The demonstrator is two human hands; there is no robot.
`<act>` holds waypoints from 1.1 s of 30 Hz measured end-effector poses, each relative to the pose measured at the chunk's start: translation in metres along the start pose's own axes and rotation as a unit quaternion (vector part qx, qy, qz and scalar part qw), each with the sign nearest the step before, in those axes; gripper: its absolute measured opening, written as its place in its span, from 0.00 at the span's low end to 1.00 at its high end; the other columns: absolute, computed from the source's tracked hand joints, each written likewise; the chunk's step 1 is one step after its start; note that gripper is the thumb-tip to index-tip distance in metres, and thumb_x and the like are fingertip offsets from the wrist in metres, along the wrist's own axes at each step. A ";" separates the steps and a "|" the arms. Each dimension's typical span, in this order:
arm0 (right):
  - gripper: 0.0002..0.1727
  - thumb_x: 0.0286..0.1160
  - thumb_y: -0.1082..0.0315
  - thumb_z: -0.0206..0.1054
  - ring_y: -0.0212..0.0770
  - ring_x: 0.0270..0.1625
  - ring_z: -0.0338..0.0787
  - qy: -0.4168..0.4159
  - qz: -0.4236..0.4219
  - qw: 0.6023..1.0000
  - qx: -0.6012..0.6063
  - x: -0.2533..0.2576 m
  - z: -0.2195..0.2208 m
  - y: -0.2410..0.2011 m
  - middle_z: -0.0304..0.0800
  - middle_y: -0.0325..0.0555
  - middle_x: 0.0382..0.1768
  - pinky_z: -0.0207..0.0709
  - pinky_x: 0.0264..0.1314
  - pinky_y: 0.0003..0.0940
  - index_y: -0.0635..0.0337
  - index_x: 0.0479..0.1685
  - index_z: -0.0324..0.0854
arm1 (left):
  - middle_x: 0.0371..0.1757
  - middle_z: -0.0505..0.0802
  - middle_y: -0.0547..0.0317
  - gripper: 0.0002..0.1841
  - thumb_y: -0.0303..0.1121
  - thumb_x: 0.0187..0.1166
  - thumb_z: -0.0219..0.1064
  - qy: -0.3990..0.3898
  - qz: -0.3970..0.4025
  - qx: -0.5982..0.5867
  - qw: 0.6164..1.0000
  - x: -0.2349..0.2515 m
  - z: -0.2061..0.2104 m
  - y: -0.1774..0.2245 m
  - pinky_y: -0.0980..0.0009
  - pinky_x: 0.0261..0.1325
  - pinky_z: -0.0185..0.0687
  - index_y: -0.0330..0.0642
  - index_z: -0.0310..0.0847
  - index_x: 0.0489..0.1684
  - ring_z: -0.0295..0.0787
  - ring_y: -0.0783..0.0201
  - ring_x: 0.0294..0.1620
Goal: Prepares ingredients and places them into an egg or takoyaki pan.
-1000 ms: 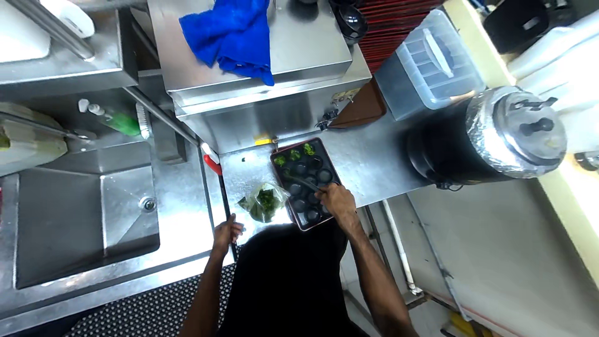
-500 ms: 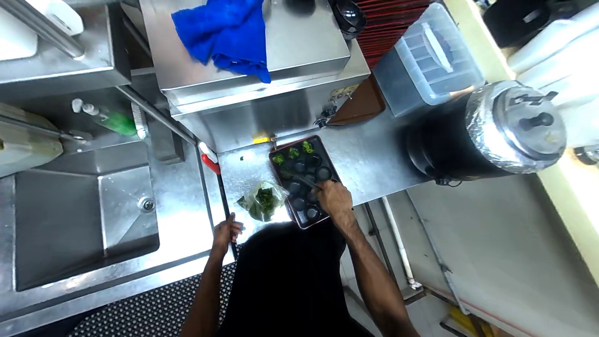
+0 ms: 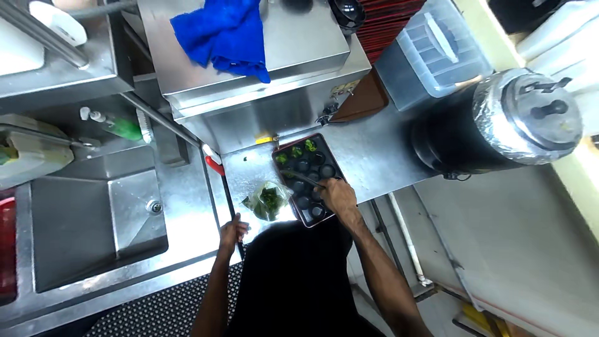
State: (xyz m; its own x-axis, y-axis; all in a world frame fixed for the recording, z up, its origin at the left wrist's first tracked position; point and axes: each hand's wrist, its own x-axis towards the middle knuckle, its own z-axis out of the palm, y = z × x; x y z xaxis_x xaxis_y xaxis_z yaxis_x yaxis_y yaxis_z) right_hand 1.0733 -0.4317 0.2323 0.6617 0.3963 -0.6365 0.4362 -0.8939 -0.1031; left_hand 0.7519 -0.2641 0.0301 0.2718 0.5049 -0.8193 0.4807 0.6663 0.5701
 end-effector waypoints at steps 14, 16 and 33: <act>0.20 0.84 0.41 0.61 0.47 0.54 0.95 -0.001 -0.107 0.993 0.054 -0.072 -0.036 0.013 0.98 0.39 0.48 0.82 0.60 0.59 0.32 0.63 0.91 | 0.22 0.93 0.49 0.32 0.53 0.92 0.53 -0.002 0.000 -0.018 1.000 0.002 -0.001 -0.002 0.74 0.10 0.67 0.31 0.89 0.34 0.77 0.66 0.08; 0.20 0.84 0.42 0.60 0.54 0.57 0.93 -0.038 -0.104 0.994 -0.013 -0.082 -0.035 0.001 0.96 0.46 0.51 0.82 0.59 0.63 0.35 0.64 0.90 | 0.22 0.93 0.49 0.32 0.53 0.92 0.52 -0.004 -0.004 -0.016 1.000 0.002 0.000 -0.002 0.74 0.09 0.67 0.31 0.89 0.34 0.77 0.67 0.08; 0.15 0.86 0.65 0.55 0.63 0.60 0.91 -0.064 -0.101 0.982 -0.148 -0.051 0.015 -0.072 0.90 0.62 0.56 0.82 0.57 0.60 0.61 0.56 0.84 | 0.21 0.92 0.50 0.32 0.54 0.92 0.52 0.007 -0.005 -0.002 1.000 0.002 0.001 -0.002 0.74 0.10 0.67 0.32 0.89 0.34 0.76 0.67 0.08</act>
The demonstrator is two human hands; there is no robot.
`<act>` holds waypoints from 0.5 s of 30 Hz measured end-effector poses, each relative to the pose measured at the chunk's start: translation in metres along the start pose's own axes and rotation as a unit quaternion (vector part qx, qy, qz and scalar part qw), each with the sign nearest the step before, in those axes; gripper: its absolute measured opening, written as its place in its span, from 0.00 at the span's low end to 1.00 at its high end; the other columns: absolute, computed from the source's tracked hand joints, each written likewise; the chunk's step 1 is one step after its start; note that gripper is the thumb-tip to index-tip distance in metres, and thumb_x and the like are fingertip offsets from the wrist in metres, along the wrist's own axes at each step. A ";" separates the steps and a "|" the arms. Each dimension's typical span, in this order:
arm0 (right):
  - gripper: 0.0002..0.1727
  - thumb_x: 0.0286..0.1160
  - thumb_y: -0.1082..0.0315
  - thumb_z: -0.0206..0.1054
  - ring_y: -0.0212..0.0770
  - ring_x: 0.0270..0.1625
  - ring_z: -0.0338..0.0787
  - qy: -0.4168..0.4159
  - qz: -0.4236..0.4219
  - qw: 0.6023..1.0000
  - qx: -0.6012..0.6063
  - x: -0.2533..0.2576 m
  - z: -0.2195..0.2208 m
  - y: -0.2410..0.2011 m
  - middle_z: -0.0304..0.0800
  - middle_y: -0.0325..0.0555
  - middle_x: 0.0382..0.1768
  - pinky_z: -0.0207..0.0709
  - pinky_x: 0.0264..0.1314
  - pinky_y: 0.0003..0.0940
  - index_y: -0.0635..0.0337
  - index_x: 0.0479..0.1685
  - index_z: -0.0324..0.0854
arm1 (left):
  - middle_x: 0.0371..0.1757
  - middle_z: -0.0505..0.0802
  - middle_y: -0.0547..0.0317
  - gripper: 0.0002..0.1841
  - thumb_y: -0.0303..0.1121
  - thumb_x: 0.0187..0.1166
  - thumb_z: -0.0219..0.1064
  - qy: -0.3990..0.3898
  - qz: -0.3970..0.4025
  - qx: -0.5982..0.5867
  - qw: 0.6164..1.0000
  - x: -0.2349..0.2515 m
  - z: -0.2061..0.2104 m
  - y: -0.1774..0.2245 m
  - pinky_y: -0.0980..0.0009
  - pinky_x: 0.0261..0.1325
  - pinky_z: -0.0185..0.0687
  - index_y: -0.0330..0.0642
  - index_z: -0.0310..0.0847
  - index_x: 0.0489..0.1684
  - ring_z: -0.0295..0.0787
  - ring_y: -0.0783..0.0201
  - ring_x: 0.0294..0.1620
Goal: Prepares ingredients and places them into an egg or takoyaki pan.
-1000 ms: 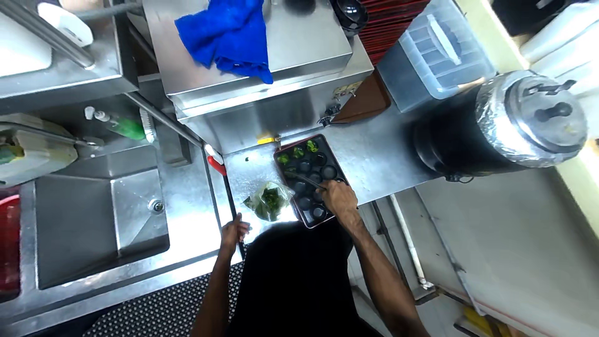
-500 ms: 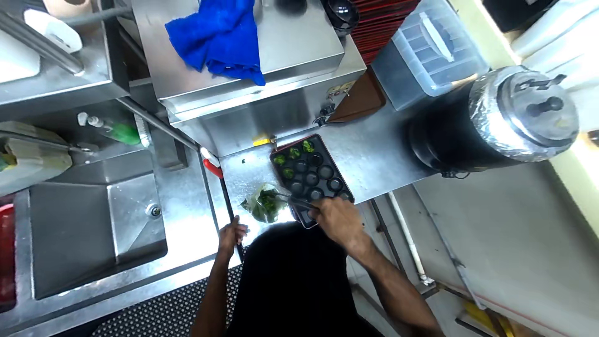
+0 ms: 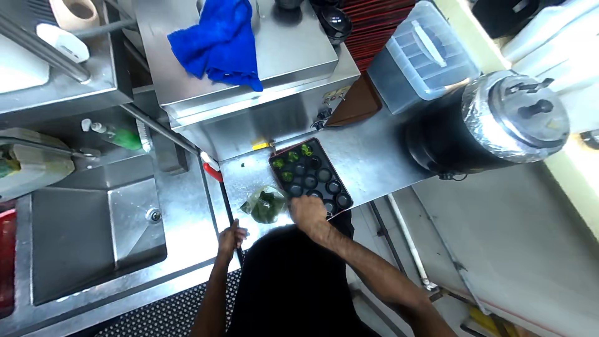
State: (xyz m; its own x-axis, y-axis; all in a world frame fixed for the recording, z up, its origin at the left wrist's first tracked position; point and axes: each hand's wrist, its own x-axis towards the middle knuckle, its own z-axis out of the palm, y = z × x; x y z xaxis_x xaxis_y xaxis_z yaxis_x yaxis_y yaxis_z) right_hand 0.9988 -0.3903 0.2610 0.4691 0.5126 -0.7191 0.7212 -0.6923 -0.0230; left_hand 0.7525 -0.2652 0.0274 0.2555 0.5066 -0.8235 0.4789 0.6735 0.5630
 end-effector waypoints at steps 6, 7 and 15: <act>0.20 0.87 0.49 0.57 0.59 0.61 0.91 0.007 0.008 0.998 0.064 -0.024 -0.001 0.036 0.93 0.55 0.55 0.82 0.60 0.61 0.47 0.61 0.88 | 0.20 0.92 0.50 0.32 0.55 0.92 0.52 -0.001 -0.003 -0.001 1.000 -0.001 0.000 0.001 0.74 0.11 0.67 0.32 0.89 0.33 0.77 0.67 0.09; 0.19 0.87 0.48 0.57 0.58 0.61 0.92 0.012 0.001 0.997 0.077 -0.029 0.002 0.043 0.94 0.53 0.54 0.82 0.60 0.61 0.44 0.62 0.89 | 0.21 0.92 0.51 0.32 0.55 0.92 0.52 -0.001 -0.004 -0.002 1.000 -0.001 -0.001 0.001 0.74 0.11 0.67 0.32 0.89 0.33 0.77 0.67 0.09; 0.17 0.84 0.43 0.61 0.43 0.51 0.95 0.037 -0.024 0.980 0.195 -0.029 0.031 0.086 0.99 0.35 0.45 0.82 0.58 0.57 0.33 0.57 0.93 | 0.21 0.92 0.50 0.33 0.55 0.92 0.51 -0.009 -0.007 -0.001 1.000 0.000 -0.001 0.002 0.74 0.10 0.67 0.32 0.89 0.34 0.76 0.66 0.08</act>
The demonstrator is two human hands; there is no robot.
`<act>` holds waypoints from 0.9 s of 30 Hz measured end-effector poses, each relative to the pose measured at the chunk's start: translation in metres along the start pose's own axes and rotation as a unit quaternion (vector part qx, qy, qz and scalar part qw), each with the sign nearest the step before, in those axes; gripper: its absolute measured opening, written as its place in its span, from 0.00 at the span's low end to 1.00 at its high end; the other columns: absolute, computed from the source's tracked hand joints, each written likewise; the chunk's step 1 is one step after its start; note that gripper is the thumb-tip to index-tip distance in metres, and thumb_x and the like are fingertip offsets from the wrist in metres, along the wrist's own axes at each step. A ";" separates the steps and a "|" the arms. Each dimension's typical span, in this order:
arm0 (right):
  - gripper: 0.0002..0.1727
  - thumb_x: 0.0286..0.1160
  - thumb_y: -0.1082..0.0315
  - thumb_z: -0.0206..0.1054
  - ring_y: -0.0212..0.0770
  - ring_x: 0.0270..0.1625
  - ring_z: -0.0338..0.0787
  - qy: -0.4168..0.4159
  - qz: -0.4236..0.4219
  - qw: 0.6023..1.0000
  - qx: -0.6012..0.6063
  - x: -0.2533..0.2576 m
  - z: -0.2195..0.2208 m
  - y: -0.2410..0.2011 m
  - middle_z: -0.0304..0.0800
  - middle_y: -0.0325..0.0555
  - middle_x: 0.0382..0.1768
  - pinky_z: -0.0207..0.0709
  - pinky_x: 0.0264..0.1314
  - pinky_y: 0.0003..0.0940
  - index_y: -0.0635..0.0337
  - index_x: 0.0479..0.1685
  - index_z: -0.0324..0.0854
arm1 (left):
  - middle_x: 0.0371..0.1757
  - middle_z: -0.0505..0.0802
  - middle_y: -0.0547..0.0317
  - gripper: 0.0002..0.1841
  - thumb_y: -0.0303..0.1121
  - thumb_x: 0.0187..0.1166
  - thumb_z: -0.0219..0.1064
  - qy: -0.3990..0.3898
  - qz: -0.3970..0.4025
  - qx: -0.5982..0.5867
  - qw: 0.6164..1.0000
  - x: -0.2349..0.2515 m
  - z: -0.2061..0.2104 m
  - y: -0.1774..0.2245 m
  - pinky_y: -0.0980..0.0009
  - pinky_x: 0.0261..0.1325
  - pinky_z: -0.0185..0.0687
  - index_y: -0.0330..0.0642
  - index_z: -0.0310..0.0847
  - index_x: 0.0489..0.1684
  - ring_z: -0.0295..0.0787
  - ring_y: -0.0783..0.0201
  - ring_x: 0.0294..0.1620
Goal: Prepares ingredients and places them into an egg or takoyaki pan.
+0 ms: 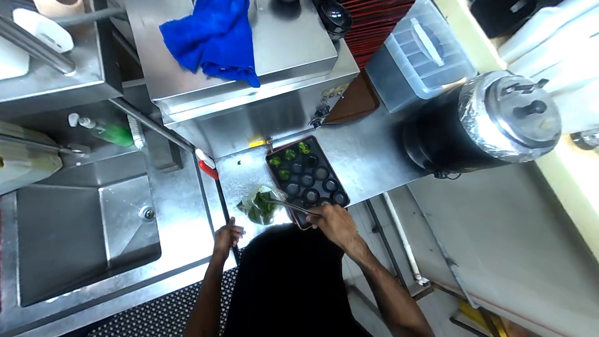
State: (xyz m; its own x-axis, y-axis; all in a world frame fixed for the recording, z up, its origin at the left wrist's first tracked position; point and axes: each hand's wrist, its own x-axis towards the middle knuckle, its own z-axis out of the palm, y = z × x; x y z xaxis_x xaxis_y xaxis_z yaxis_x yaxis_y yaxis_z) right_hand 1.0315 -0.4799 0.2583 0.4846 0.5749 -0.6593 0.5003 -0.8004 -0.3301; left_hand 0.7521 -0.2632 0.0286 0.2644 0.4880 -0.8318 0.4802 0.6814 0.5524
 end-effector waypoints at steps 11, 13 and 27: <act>0.14 0.81 0.53 0.70 0.27 0.41 0.96 0.010 -0.043 0.964 0.262 0.001 -0.013 0.045 1.00 0.29 0.36 0.87 0.56 0.41 0.46 0.56 0.96 | 0.22 0.93 0.50 0.33 0.55 0.92 0.51 -0.007 0.013 0.006 1.000 0.001 -0.001 -0.002 0.74 0.10 0.68 0.32 0.90 0.35 0.76 0.67 0.08; 0.14 0.82 0.56 0.70 0.26 0.36 0.94 0.023 -0.042 0.956 0.289 0.004 -0.020 0.055 0.99 0.32 0.35 0.87 0.47 0.35 0.49 0.55 0.95 | 0.22 0.93 0.50 0.33 0.55 0.92 0.51 -0.007 0.011 0.002 1.000 0.001 -0.001 -0.001 0.74 0.10 0.68 0.32 0.90 0.35 0.77 0.67 0.08; 0.19 0.84 0.46 0.62 0.45 0.53 0.95 0.078 0.165 0.982 0.038 0.074 -0.029 0.052 0.99 0.36 0.46 0.82 0.59 0.57 0.39 0.61 0.92 | 0.20 0.92 0.50 0.33 0.55 0.91 0.52 -0.001 0.008 -0.010 1.000 0.002 -0.001 -0.003 0.74 0.10 0.67 0.32 0.90 0.33 0.77 0.67 0.08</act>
State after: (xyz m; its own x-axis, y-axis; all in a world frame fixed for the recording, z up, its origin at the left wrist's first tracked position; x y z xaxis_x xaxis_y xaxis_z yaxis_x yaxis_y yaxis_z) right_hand 1.1142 -0.4736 0.2118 0.7179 0.2956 -0.6302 0.2446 -0.9547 -0.1692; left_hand 0.7507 -0.2639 0.0253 0.2736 0.4986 -0.8225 0.4596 0.6834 0.5672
